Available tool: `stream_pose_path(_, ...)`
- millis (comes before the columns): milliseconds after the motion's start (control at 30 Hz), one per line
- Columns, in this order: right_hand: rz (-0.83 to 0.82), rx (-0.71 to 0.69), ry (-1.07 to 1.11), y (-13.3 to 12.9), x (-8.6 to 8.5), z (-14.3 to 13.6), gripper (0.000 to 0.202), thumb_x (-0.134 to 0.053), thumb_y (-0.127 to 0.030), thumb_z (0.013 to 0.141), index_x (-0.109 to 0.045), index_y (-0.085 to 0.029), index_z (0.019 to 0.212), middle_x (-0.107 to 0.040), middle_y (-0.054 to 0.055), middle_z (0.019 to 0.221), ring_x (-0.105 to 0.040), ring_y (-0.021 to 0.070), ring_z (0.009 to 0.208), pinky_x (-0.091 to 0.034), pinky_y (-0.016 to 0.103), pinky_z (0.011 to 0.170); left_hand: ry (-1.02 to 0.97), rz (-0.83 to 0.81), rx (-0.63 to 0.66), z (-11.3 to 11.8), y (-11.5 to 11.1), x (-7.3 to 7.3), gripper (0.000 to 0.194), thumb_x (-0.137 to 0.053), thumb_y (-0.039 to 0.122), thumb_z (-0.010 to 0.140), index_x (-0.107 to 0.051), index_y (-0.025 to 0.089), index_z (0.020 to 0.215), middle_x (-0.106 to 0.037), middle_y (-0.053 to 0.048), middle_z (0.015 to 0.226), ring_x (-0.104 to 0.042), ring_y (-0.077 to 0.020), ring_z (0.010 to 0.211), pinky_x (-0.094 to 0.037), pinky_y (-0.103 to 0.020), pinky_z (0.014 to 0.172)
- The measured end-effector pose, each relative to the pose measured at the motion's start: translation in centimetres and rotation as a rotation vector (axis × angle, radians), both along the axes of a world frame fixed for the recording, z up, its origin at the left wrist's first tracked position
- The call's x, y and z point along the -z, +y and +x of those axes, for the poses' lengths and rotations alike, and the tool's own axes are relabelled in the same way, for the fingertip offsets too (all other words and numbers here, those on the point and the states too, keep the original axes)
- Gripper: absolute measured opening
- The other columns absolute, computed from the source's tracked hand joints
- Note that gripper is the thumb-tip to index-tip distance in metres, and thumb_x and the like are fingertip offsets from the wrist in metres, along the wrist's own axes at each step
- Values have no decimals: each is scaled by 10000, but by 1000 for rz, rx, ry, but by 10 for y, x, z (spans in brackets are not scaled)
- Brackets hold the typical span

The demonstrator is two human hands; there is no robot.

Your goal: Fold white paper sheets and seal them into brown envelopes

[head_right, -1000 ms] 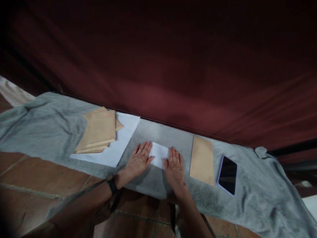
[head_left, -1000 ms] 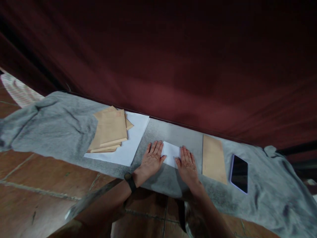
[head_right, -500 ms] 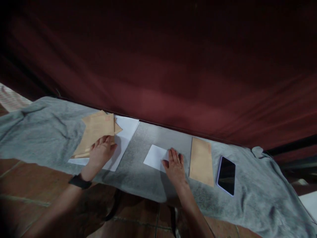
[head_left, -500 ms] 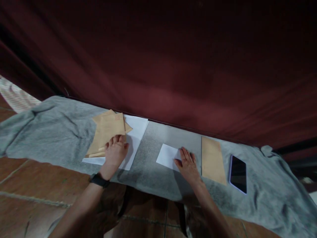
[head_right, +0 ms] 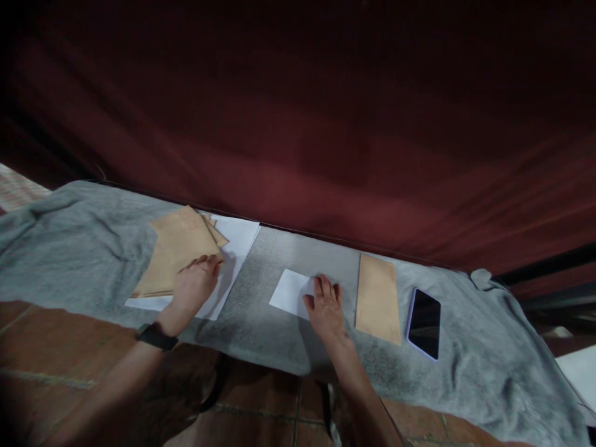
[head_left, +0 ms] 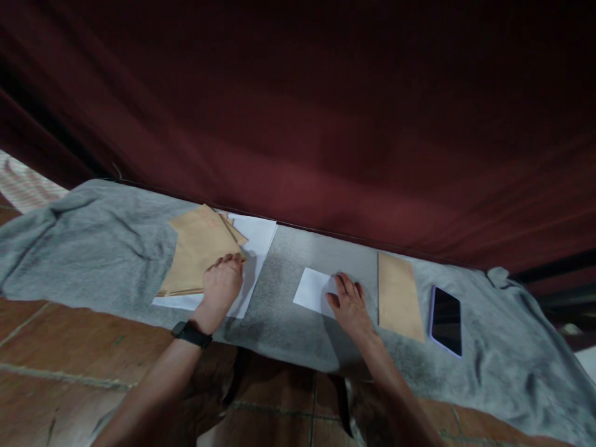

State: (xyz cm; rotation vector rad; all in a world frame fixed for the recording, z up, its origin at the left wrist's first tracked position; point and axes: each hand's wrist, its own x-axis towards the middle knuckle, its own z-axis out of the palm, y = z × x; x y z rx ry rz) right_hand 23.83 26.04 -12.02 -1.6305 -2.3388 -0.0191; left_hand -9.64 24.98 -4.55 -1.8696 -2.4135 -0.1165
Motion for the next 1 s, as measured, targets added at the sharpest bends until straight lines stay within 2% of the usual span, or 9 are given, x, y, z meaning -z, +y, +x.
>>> stream_pose_path(233, 16, -15, -11, -2, 2, -3, 498, -447, -308, 1055, -500, -61, 1484, -535, 241, 1522, -466, 318, 1440, -364, 543, 1188, -91, -18, 103, 50, 10, -4, 326, -378, 248, 1048, -682, 168, 1135, -750, -139, 1057, -733, -274, 979, -533, -337, 778)
stream_pose_path(500, 57, -15, -21, -6, 5, -7, 517, -472, -275, 1048, -476, -20, 1498, -506, 281, 1532, -442, 326, 1453, -375, 526, 1186, -190, -4, 271, 107, 22, 13, 303, -399, 177, 1054, -633, 154, 1244, -735, -124, 1132, -749, -216, 931, -566, -300, 778)
stream_pose_path(600, 61, -5, -31, -7, 4, -8, 526, -470, -268, 1046, -466, -16, 1508, -493, 282, 1545, -432, 327, 1465, -372, 527, 1193, -224, 13, 398, 127, 27, 20, 353, -394, 160, 1053, -603, 126, 1335, -722, -147, 1255, -740, -208, 1051, -574, -308, 902)
stream_pose_path(733, 36, -41, -55, -12, 4, -11, 528, -395, -247, 1055, -442, -35, 1538, -449, 249, 1599, -400, 322, 1494, -339, 555, 1215, -190, 28, 610, 151, 19, 33, 424, -412, 137, 1031, -561, 109, 1427, -580, -161, 1511, -543, -236, 1412, -404, -377, 1202)
stream_pose_path(833, 9, -115, -95, -20, 8, -14, 580, -380, -162, 1015, -383, -52, 1585, -457, 229, 1601, -385, 322, 1508, -309, 572, 1233, -156, 53, 761, 165, 5, 48, 478, -341, 182, 1060, -479, 103, 1511, -479, -146, 1605, -411, -231, 1515, -267, -421, 1284)
stream_pose_path(1000, 41, -172, -130, -32, 16, -10, 662, -361, -108, 988, -247, -52, 1638, -393, 226, 1641, -305, 315, 1554, -279, 578, 1254, -212, 104, 732, 171, -13, 67, 569, -288, 380, 1103, -340, 101, 1596, -355, -155, 1675, -291, -229, 1573, -176, -440, 1308)
